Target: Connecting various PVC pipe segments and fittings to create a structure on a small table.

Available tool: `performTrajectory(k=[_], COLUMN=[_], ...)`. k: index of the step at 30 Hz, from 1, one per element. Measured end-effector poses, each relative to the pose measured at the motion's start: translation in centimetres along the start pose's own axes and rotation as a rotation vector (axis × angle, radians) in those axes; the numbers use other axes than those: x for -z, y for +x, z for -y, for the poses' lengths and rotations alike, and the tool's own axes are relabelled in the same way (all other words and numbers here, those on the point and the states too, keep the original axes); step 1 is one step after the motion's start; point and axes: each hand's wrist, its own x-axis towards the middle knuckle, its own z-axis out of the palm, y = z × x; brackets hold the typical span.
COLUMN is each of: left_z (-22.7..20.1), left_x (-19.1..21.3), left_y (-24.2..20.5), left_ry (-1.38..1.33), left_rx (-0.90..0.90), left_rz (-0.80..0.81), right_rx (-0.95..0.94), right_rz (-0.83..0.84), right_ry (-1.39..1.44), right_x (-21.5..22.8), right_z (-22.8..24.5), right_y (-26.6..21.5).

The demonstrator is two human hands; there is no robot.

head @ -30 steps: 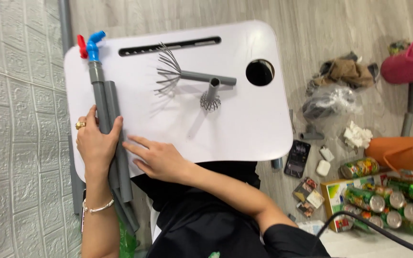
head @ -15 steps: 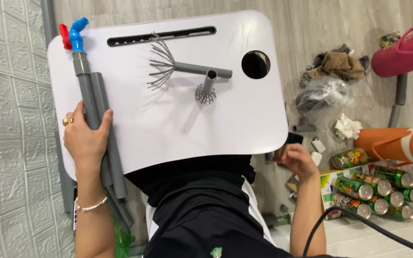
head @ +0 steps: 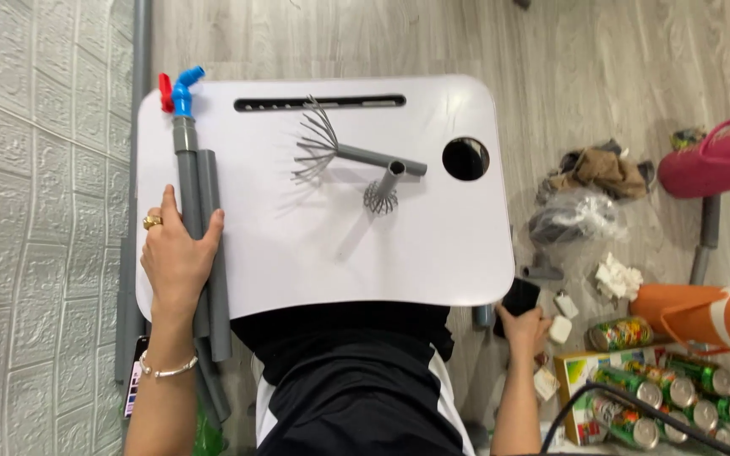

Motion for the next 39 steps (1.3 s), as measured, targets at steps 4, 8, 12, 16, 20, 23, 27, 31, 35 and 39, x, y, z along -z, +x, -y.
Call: performTrajectory(k=[4,8,12,16,20,23,27,31,35,39], left_z=[-0.9,-1.6,-4.9,-9.6,-8.8,-5.9,-4.2,-5.4,-5.6,-5.8], left_x=[1.2,2.1,2.7,2.9,-2.4,-7.3,-11.3,-10.3,-10.6,-9.4], left_y=[-0.3,-2.2,-6.9,-12.7,-15.9,-17.1,-15.5,-14.2,-12.7,-13.0], left_ry=[0.096,0.142,0.015,-0.534,-0.454,-0.248,-0.331,-0.425,-0.453,-0.451], left_rx=[0.004,-0.077,-0.305,-0.687,-0.764,-0.355,-0.133,-0.077,-0.033,0.038], left_rz=[0.021,-0.082,-0.29,-0.024,0.671,0.955,0.829,0.784,0.75,0.854], right_rx=[-0.02,0.183,0.396,0.541,0.469,0.486,0.449,0.416,0.305,0.25], right_rz=[-0.011,-0.161,-0.272,-0.277,-0.193,-0.196,-0.146,-0.156,-0.248,-0.189], right_ry=[-0.074,-0.119,-0.028,-0.14,-0.166,-0.1,-0.02,0.127,0.119,0.102], right_x=[1.6,2.4,1.3,0.2,-1.9,-1.4,0.7,2.1,-1.1,-1.1], right_z=[2.4,4.5,5.9,8.5,9.0,9.5,10.5,11.2,8.8,8.8], right_y=[-1.4,-1.7,0.7,3.0,6.5,6.3,4.2,3.8,10.3,9.7])
